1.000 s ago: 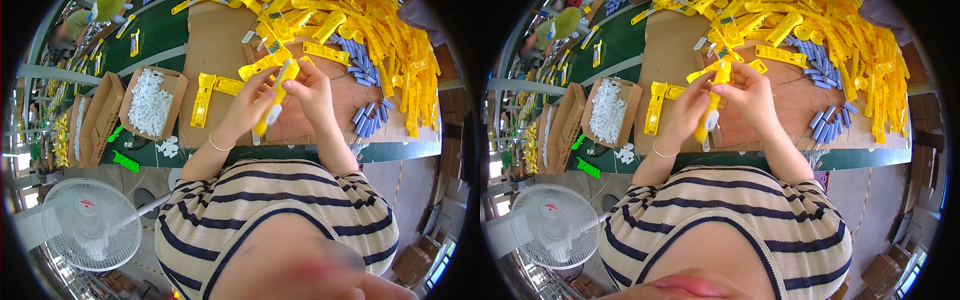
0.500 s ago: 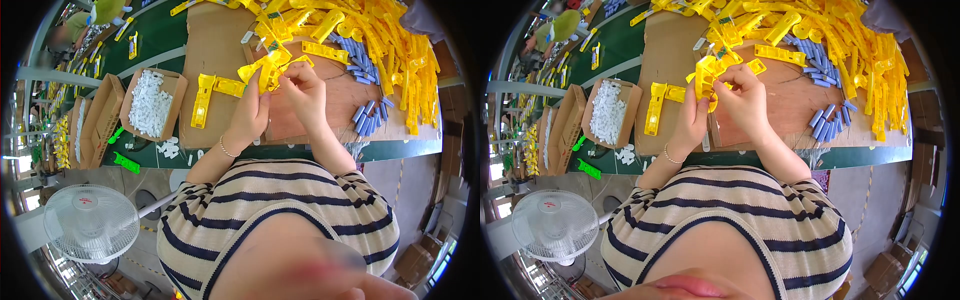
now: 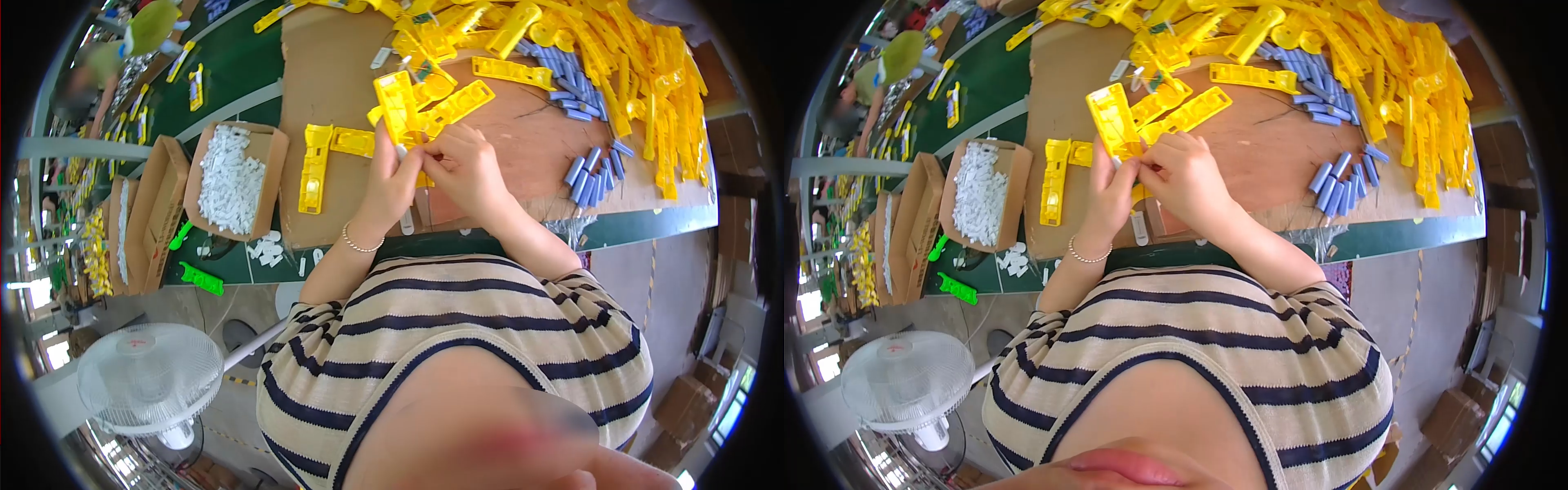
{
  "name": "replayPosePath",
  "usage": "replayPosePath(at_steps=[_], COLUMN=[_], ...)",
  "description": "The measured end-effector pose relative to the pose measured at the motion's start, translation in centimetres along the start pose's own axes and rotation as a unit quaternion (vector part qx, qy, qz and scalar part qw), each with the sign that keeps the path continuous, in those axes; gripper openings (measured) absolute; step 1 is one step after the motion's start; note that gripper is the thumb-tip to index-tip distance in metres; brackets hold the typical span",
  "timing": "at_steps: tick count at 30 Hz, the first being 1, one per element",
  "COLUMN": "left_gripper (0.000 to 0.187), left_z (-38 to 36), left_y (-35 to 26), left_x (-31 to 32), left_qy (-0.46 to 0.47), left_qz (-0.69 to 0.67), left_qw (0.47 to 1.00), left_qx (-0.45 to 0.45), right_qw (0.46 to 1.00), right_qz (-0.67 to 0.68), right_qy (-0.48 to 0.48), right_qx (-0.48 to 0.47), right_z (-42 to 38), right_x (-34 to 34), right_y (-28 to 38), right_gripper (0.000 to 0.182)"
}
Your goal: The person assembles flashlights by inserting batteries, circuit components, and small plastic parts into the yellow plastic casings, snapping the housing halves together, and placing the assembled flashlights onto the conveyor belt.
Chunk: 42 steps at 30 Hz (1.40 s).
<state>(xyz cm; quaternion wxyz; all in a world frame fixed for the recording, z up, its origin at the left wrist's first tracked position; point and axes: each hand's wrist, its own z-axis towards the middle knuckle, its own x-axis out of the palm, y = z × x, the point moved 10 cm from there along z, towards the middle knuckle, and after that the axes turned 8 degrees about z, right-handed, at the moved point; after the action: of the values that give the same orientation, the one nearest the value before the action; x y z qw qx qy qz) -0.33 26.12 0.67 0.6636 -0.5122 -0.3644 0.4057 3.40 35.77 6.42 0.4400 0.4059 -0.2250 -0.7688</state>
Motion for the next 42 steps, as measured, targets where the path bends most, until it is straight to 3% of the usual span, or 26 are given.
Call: replayPosePath(at_steps=[3, 6, 12, 18, 24, 36, 39, 40, 41, 42], left_gripper=[0.049, 0.047, 0.049, 0.050, 0.053, 0.045, 0.041, 0.040, 0.040, 0.039], left_z=[-0.1, -0.1, 0.0, -0.2, -0.1, 0.1, -0.3, -0.4, -0.4, -0.4], left_y=[-0.1, -0.7, -1.7, -1.4, 0.6, 1.2, 2.1, 2.6, 2.4, 2.3], left_x=[0.4, 0.3, 0.4, 0.4, 0.2, 1.5, 1.4, 1.3, 1.2, 1.1], left_qy=[0.004, 0.003, 0.039, 0.032, 0.007, 0.020, 0.039, 0.049, 0.053, 0.056], left_qz=[-0.019, 0.023, 0.039, 0.032, 0.015, 0.002, -0.015, -0.026, -0.041, -0.056], left_qw=[1.000, 1.000, 0.998, 0.998, 1.000, 1.000, 0.998, 0.997, 0.996, 0.996], left_qx=[-0.010, 0.009, 0.038, 0.046, 0.004, -0.012, -0.046, -0.062, -0.053, -0.043], right_qw=[1.000, 0.981, 0.965, 0.996, 0.999, 0.994, 0.991, 0.995, 0.962, 0.962], right_qz=[0.012, 0.144, 0.175, 0.072, -0.029, -0.039, 0.029, -0.017, 0.000, -0.104], right_qy=[0.013, -0.003, -0.058, 0.032, 0.039, 0.097, 0.104, 0.099, 0.077, 0.022], right_qx=[-0.009, 0.129, 0.188, 0.042, -0.003, -0.028, -0.079, 0.018, 0.261, 0.250], right_z=[0.0, -0.5, -0.3, 0.4, 0.1, -0.9, -0.8, -0.8, -1.7, -1.5], right_x=[-0.2, -0.5, -1.2, -0.3, -0.1, -0.1, -2.1, -4.5, -7.2, -10.8], right_y=[0.1, -1.5, -2.2, 0.2, 0.8, -0.2, 0.5, -1.8, -6.6, -9.1], right_gripper=[0.008, 0.007, 0.006, 0.007, 0.008, 0.007, 0.010, 0.017, 0.025, 0.024])
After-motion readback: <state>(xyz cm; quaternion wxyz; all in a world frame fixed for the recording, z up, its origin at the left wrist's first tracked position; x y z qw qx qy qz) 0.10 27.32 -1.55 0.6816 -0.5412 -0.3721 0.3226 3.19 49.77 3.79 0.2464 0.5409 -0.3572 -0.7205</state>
